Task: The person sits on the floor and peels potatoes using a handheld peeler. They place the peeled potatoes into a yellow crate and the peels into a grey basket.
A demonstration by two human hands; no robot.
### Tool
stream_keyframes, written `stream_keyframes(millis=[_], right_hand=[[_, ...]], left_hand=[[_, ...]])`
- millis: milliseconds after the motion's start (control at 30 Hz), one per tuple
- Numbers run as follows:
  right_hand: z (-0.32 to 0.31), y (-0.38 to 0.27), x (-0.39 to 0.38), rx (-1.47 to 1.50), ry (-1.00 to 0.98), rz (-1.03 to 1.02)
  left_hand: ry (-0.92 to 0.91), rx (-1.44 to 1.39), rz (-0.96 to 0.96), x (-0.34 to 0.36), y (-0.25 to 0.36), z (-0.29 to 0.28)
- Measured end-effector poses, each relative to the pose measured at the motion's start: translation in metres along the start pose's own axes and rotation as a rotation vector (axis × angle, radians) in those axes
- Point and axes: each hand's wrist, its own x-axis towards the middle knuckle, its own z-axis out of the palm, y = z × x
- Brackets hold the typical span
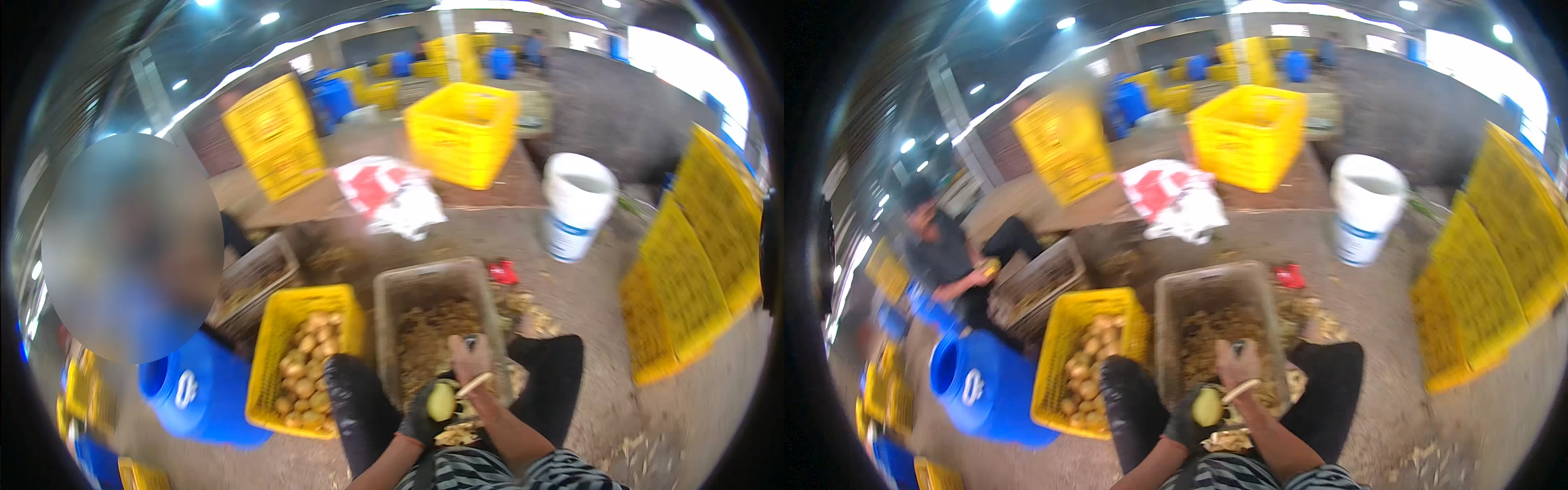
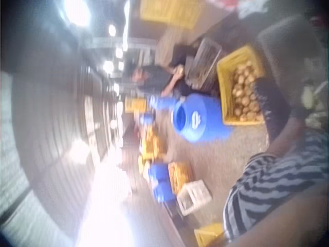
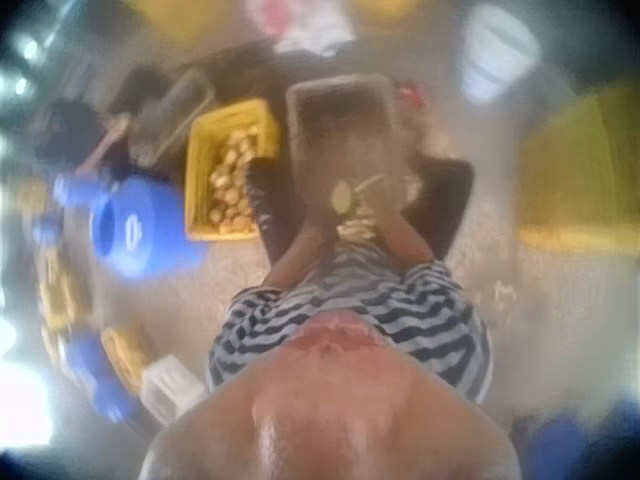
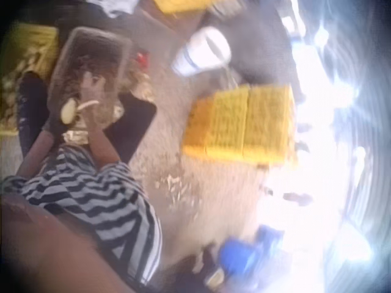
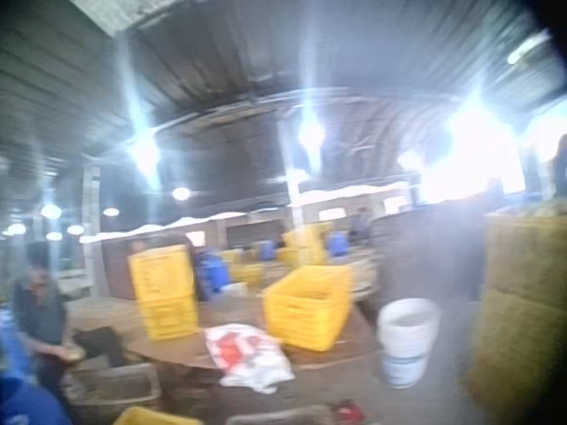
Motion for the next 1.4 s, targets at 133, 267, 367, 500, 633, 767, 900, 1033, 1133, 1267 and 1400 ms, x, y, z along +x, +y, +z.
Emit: stream_keyframes(millis=[133, 267, 367, 500, 633, 767, 900, 1033, 1133, 1267, 1400], right_hand=[[-0.019, 0.012, 0.005, 0.079, 0.144, -0.052], [-0.036, -0.002, -0.007, 0.252, 0.012, 0.089], [-0.049, 0.008, 0.001, 0.27, 0.169, 0.121], [-0.035, 0.031, 0.019, 0.29, 0.158, 0.304], [-0.041, 0.039, 0.028, 0.279, 0.196, 0.276], [-0.051, 0.093, 0.035, -0.004, 0.273, 0.099], [-0.057, 0.061, 0.023, 0.073, 0.154, 0.367], [-0.027, 0.08, 0.032, 0.015, 0.129, 0.344], [0.005, 0.095, 0.042, 0.085, 0.127, 0.263], [0.014, 0.062, 0.05, -0.012, 0.14, 0.21], [0.014, 0.017, 0.042, 0.39, -0.032, 0.258]], left_hand=[[-0.135, 0.39, 0.151, 0.002, 0.011, 0.032], [-0.021, -0.51, -0.436, -0.005, 0.025, 0.031], [-0.239, 0.652, 0.183, 0.006, 0.032, 0.048], [-0.125, 0.741, 0.359, 0.021, 0.026, 0.051], [-0.049, -0.165, -0.29, 0.06, 0.008, 0.049], [-0.073, -0.32, -0.509, 0.073, -0.021, 0.055], [-0.03, -0.378, -0.564, 0.076, -0.032, 0.037], [0.042, -0.414, -0.525, 0.083, -0.03, 0.009], [0.141, -0.441, -0.441, 0.085, -0.026, -0.021], [0.254, -0.308, -0.255, 0.082, -0.031, -0.04], [0.424, 0.098, -0.063, 0.059, -0.037, -0.05]])
